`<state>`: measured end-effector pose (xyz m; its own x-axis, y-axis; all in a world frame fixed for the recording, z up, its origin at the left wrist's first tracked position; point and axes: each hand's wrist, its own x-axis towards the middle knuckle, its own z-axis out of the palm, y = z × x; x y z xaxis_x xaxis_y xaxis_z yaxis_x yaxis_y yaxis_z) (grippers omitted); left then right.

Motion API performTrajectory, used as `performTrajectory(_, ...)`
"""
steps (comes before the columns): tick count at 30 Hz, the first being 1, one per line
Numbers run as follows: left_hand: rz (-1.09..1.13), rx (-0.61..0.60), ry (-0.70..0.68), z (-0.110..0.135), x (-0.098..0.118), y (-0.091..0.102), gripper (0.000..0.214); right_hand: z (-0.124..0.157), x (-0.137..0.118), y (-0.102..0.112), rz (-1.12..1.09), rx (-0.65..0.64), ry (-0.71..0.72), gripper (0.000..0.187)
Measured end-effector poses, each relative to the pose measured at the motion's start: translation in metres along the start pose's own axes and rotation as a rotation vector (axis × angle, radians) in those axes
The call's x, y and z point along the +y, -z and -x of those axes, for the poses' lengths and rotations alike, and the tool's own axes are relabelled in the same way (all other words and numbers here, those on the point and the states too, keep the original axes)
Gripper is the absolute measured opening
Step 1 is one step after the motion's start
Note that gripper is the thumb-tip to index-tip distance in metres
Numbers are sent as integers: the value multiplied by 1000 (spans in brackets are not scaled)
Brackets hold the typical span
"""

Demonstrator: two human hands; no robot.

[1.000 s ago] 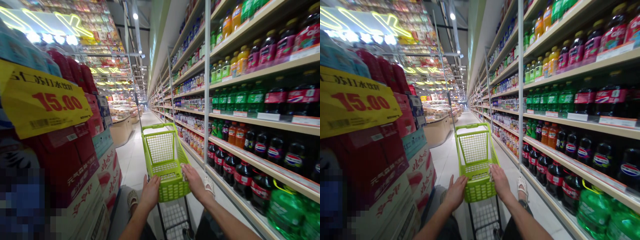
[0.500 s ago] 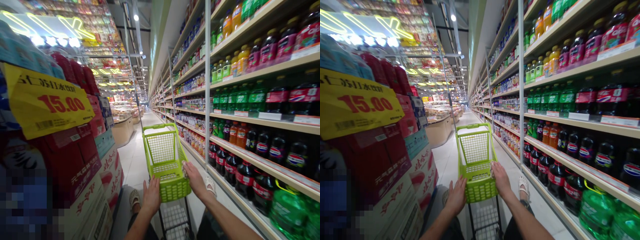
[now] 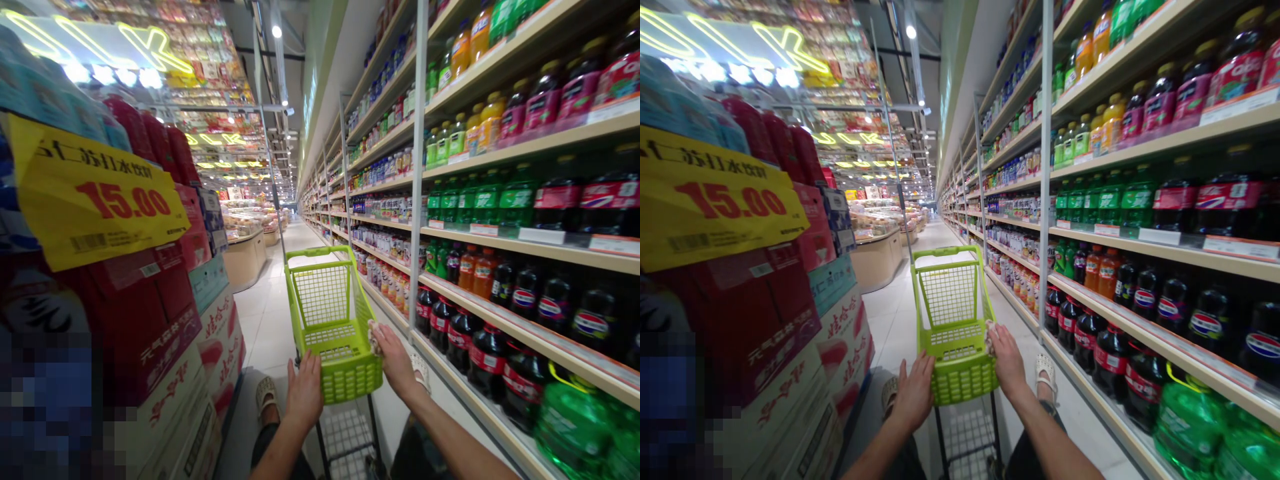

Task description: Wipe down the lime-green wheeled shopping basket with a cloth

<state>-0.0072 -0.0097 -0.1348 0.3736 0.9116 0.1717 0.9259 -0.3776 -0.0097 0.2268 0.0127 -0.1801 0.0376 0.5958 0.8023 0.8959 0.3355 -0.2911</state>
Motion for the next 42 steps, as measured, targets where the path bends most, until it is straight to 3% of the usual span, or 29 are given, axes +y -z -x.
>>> performTrajectory(2, -6, -7, 14, -1, 1, -1, 64, 7, -10, -6, -39, -16, -7, 48)
performTrajectory(7, -51, -26, -15, -2, -1, -1, 63, 19, -59, -33, -142, -83, 198, 43)
performTrajectory(9, -48, -28, -23, -1, -3, 0, 62, 13, -49, -27, -110, -98, 196, 44)
performTrajectory(14, -26, -40, 9, -1, -1, 2, 59, 2, 2, -4, 14, -29, -27, 52)
performTrajectory(16, -34, -41, 25, -2, 2, 2, 58, 10, -4, -11, 3, -24, 7, 55)
performTrajectory(21, 19, -43, 25, -1, 5, 5, 55, 31, -44, -41, -52, -33, 268, 55)
performTrajectory(27, 38, -40, 58, 0, 9, 8, 56, 12, -49, -36, 68, -153, 192, 58)
performTrajectory(31, 41, 3, 49, 0, 11, 5, 54, 6, -35, -22, 36, -183, 215, 44)
performTrajectory(35, -2, 31, 43, 0, 12, 0, 54, 10, 2, 3, 19, -44, 143, 39)
performTrajectory(37, -15, 43, 42, 0, 12, -2, 55, 14, 8, 9, 24, 17, 84, 39)
performTrajectory(39, -7, 45, 51, -1, 14, -2, 55, 21, -6, 4, -10, 21, 98, 41)
performTrajectory(42, 5, 30, 46, -2, 15, 0, 54, 27, -42, -15, -107, -29, 235, 46)
